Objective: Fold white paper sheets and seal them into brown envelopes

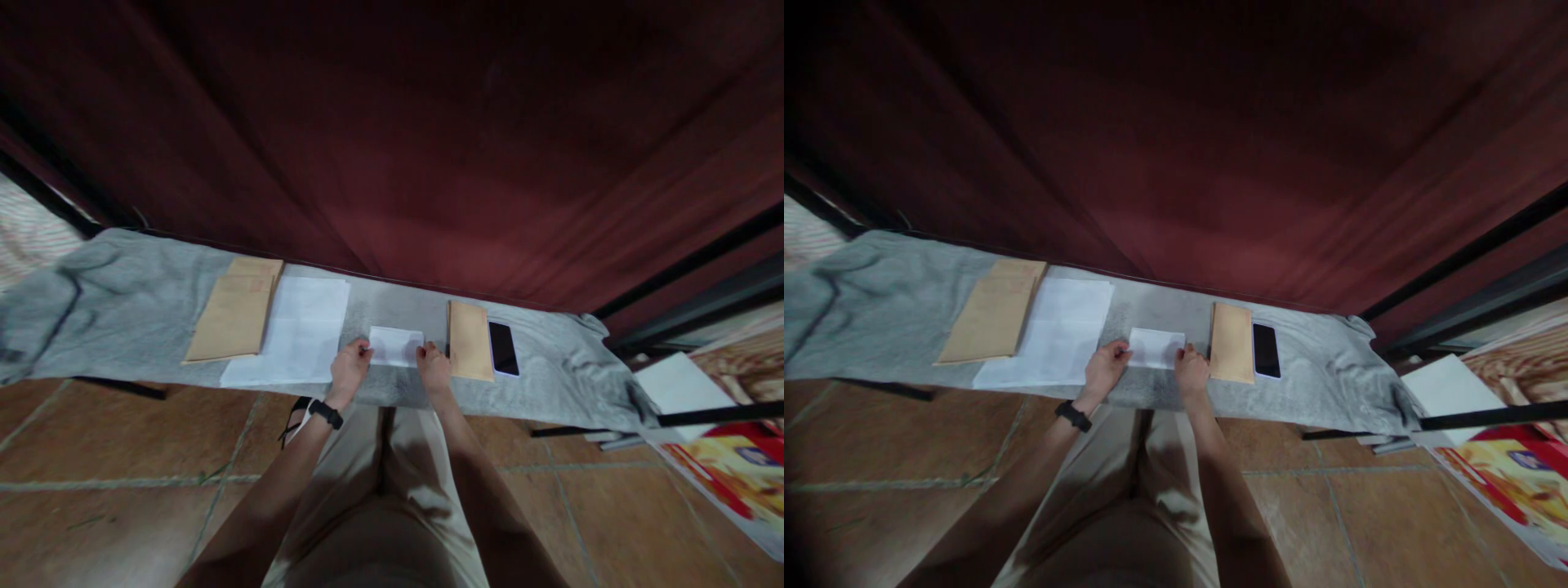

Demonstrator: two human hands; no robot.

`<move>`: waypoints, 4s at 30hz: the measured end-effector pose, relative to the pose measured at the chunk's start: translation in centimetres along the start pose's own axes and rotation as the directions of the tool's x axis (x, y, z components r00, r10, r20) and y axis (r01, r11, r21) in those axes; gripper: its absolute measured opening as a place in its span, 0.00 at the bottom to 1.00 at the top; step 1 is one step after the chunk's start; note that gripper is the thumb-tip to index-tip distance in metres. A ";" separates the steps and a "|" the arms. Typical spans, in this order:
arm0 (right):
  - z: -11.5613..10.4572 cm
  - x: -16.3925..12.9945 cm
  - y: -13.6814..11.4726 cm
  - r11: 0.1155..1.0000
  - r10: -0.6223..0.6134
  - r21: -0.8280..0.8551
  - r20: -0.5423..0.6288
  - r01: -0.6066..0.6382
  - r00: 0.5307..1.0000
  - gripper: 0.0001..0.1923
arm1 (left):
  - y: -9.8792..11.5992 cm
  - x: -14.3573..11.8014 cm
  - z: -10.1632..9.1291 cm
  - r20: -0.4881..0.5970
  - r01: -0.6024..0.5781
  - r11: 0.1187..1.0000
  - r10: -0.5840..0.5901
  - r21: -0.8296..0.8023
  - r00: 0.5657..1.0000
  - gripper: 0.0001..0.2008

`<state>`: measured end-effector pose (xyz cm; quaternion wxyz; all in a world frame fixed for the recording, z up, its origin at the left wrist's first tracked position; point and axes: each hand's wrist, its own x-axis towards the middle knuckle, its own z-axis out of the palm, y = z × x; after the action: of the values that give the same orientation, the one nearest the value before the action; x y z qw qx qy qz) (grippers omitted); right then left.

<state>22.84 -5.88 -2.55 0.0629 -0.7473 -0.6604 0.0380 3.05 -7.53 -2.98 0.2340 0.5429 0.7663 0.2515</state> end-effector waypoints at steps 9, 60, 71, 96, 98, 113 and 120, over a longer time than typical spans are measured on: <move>0.9 0.4 -0.4 0.998 -0.045 -0.034 -0.045 0.044 0.998 0.17 | 0.6 -0.3 0.0 0.000 0.002 0.998 -0.002 0.056 1.000 0.12; 3.5 -0.9 -3.4 0.893 -0.353 0.223 -0.194 0.391 0.915 0.25 | 1.2 -0.7 4.8 0.165 -0.446 0.756 0.422 0.479 0.892 0.30; 4.6 -1.0 -2.4 0.919 -0.370 0.082 -0.151 0.385 0.917 0.26 | 1.6 -0.9 4.7 0.155 -0.433 0.777 0.410 0.456 0.899 0.29; 5.7 -1.4 -0.5 0.947 -0.287 0.056 -0.302 0.317 0.909 0.28 | 2.7 -0.8 5.3 0.104 -0.454 0.779 0.457 0.433 0.883 0.28; 5.7 -1.4 -0.5 0.947 -0.287 0.057 -0.294 0.316 0.912 0.28 | 2.1 -0.9 5.2 0.102 -0.453 0.776 0.458 0.440 0.883 0.28; 5.4 -1.5 -0.6 0.955 -0.261 0.075 -0.237 0.285 0.936 0.30 | 0.6 -1.6 3.6 0.045 -0.446 0.777 0.479 0.445 0.877 0.31; 5.2 -1.5 -0.7 0.961 -0.239 0.087 -0.222 0.263 0.945 0.30 | 0.9 -1.5 3.9 0.052 -0.408 0.788 0.435 0.461 0.899 0.31</move>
<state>21.22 -7.01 -7.64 0.1797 -0.6520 -0.7365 -0.0112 6.60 -8.24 -5.20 0.0145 0.7323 0.6696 0.1236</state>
